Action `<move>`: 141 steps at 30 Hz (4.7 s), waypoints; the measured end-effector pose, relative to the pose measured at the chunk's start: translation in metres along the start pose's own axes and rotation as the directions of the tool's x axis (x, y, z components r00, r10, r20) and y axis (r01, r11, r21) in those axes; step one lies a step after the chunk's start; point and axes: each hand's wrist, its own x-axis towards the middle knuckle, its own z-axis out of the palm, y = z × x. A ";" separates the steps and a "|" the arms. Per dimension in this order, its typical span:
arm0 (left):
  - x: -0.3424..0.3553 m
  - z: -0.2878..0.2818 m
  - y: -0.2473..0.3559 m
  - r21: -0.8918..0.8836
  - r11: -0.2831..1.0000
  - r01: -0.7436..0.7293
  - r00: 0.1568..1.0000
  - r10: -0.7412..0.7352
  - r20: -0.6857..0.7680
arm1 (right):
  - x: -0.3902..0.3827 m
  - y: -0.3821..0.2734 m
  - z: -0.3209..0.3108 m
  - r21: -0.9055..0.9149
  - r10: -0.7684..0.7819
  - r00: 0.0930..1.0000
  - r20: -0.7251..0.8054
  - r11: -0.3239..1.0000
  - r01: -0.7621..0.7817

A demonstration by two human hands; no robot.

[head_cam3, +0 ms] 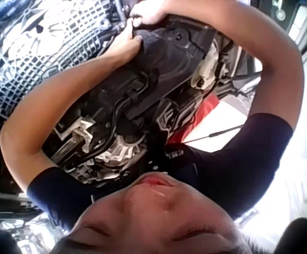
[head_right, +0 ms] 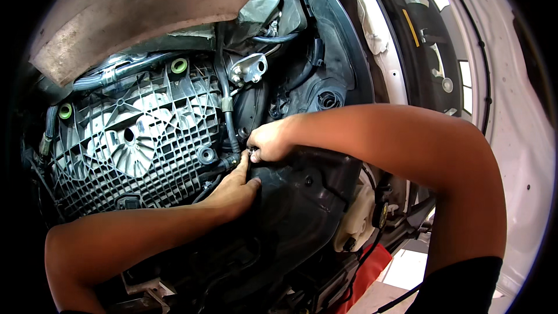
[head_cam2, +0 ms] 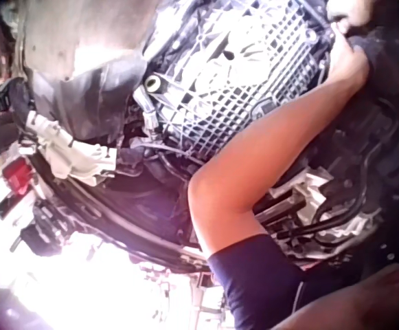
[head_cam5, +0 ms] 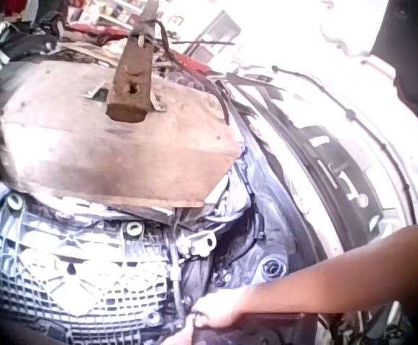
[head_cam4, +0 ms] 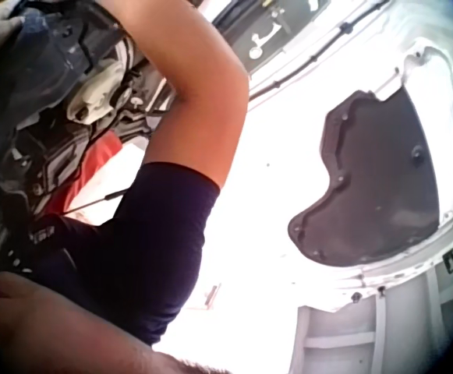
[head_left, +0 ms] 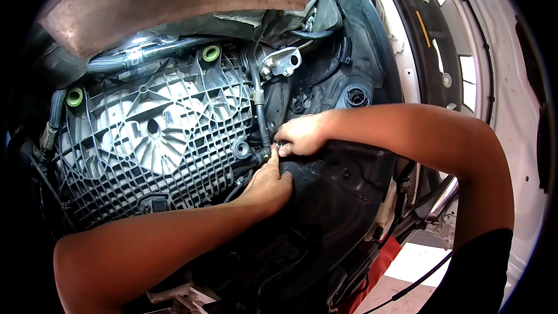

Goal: The person aligns a component inside a car engine bay and tightens a bolt using a ratchet wrench. The person then goes to a tool chest, selects socket bits, and swaps them onto the wrench.

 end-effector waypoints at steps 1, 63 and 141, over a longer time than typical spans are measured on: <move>0.001 0.000 0.000 0.001 1.000 0.006 1.000 -0.006 0.006 | 0.001 0.001 -0.004 0.022 0.003 0.998 0.056 1.000 -0.005; 0.014 0.004 -0.008 0.003 1.000 0.019 1.000 -0.019 -0.015 | 0.013 -0.007 0.000 -0.053 0.174 0.984 -0.033 0.983 -0.175; -0.672 0.393 -0.187 -0.076 0.456 -0.887 0.019 -0.128 -0.992 | -0.279 -0.600 0.421 -0.050 -0.830 0.219 -0.514 0.284 0.958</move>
